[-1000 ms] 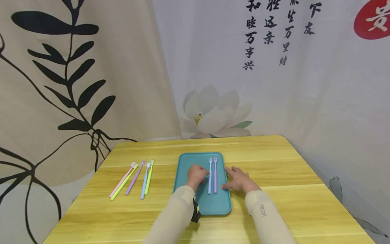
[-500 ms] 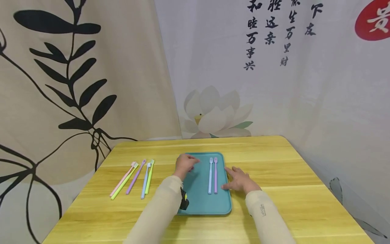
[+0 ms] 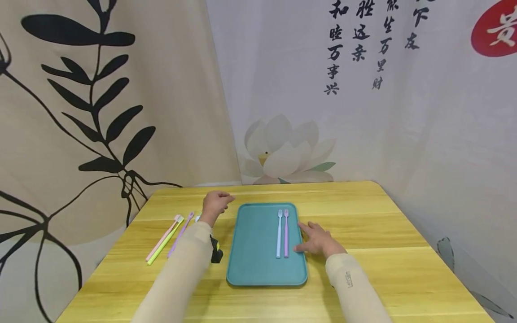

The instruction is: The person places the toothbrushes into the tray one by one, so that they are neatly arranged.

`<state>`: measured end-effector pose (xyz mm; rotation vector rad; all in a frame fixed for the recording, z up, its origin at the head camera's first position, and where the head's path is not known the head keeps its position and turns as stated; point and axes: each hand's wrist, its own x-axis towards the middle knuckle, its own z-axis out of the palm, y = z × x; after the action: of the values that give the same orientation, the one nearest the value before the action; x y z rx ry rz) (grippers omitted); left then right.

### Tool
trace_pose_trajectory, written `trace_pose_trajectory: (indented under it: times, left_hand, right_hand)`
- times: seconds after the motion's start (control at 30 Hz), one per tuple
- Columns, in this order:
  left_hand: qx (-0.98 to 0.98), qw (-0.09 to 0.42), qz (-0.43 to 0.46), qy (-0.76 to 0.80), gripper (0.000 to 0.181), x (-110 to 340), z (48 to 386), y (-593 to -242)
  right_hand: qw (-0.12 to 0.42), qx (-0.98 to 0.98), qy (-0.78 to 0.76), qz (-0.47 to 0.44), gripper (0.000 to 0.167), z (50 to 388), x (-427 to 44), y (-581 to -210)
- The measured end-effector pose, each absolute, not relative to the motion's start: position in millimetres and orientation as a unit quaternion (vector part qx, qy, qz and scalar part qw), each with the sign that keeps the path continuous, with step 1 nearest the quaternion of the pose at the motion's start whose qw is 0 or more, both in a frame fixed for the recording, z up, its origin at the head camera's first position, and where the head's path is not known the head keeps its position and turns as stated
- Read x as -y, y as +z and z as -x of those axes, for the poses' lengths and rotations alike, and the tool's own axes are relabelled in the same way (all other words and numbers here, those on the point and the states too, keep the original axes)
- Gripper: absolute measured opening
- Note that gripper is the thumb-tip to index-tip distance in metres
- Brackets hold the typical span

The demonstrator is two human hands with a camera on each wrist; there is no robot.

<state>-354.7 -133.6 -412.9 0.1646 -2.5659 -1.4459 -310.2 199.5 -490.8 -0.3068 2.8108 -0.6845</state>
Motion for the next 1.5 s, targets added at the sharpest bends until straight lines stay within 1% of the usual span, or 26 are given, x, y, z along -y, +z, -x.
trace_pose_trajectory:
  times: [0.23, 0.43, 0.73, 1.13, 1.3, 1.5]
  left_hand:
    - [0.862, 0.085, -0.078, -0.493, 0.04, 174.0, 357.9, -408.7]
    - [0.851, 0.077, -0.088, -0.512, 0.041, 204.6, 353.0, -408.1]
    - [0.851, 0.09, -0.08, -0.511, 0.044, 250.3, 341.0, -411.9]
    - [0.856, 0.068, -0.111, -0.5, 0.051, 311.0, 323.0, -438.6]
    - [0.86, 0.062, -0.124, -0.491, 0.05, 325.7, 315.1, -454.1]
    - [0.871, 0.053, -0.117, -0.475, 0.055, 341.5, 304.8, -468.8]
  right_hand:
    - [0.114, -0.959, -0.237, 0.103, 0.093, 308.6, -200.1, -491.3]
    - [0.116, -0.959, -0.239, 0.099, 0.094, 307.6, -200.9, -490.8]
    - [0.117, -0.958, -0.245, 0.093, 0.094, 307.0, -201.0, -490.9]
    - [0.116, -0.959, -0.241, 0.096, 0.095, 308.8, -199.2, -493.2]
    - [0.115, -0.959, -0.241, 0.097, 0.093, 308.5, -198.6, -493.4]
    - [0.116, -0.958, -0.243, 0.095, 0.094, 307.2, -197.9, -490.8]
